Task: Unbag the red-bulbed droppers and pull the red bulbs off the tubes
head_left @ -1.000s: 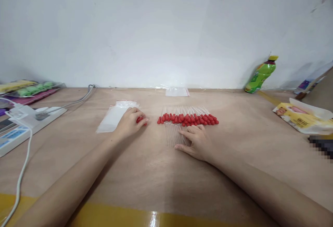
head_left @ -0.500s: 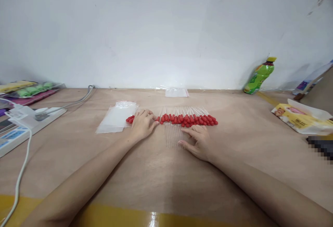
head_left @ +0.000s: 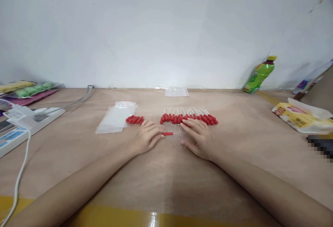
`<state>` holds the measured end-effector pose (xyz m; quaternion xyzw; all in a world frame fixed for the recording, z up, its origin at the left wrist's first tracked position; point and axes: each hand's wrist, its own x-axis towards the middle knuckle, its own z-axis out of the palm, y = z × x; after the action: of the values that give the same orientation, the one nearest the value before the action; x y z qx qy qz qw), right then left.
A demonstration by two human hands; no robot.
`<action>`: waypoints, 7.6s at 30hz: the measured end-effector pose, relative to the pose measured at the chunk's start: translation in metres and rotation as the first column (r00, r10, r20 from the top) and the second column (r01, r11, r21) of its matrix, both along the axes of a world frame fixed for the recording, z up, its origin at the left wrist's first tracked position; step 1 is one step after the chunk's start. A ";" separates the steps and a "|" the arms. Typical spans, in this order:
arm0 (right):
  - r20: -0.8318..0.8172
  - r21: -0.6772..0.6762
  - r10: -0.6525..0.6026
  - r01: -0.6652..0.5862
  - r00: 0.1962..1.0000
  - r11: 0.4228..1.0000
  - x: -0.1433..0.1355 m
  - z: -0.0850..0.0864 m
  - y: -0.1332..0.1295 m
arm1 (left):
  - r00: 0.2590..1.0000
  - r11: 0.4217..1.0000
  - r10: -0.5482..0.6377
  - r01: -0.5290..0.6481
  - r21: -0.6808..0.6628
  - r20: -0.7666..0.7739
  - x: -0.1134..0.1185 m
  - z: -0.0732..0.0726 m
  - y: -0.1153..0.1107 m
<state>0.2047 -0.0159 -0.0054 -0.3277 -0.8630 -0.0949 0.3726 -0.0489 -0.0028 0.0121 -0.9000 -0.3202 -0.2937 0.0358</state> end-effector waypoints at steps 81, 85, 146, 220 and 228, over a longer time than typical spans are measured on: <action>-0.014 -0.114 -0.158 0.155 0.987 0.981 0.016 -0.008 -0.004 | 0.733 0.614 0.676 -0.614 -0.496 -0.069 -0.081 0.057 0.040; 0.032 -0.097 -0.172 0.174 0.985 0.980 0.015 -0.012 0.000 | 0.743 0.611 0.660 -0.616 -0.496 -0.109 -0.082 0.049 0.045; -0.147 -0.161 -0.117 0.093 0.982 0.983 0.005 -0.008 -0.004 | 0.858 0.844 0.486 -0.412 -0.343 0.165 0.024 0.035 0.031; 0.031 0.159 0.274 -0.275 0.961 0.948 0.001 -0.012 -0.008 | 0.981 0.978 -0.183 0.188 0.089 -0.060 0.036 -0.007 -0.019; -0.012 0.157 0.244 -0.240 0.970 0.958 0.016 -0.006 -0.008 | 0.987 0.985 -0.154 0.150 0.088 0.036 0.023 -0.009 -0.018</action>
<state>0.2209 -0.0238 -0.0118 -0.1912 -0.8806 -0.1102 0.4193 -0.0254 -0.0209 0.0035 -0.9129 -0.2384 -0.3283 0.0447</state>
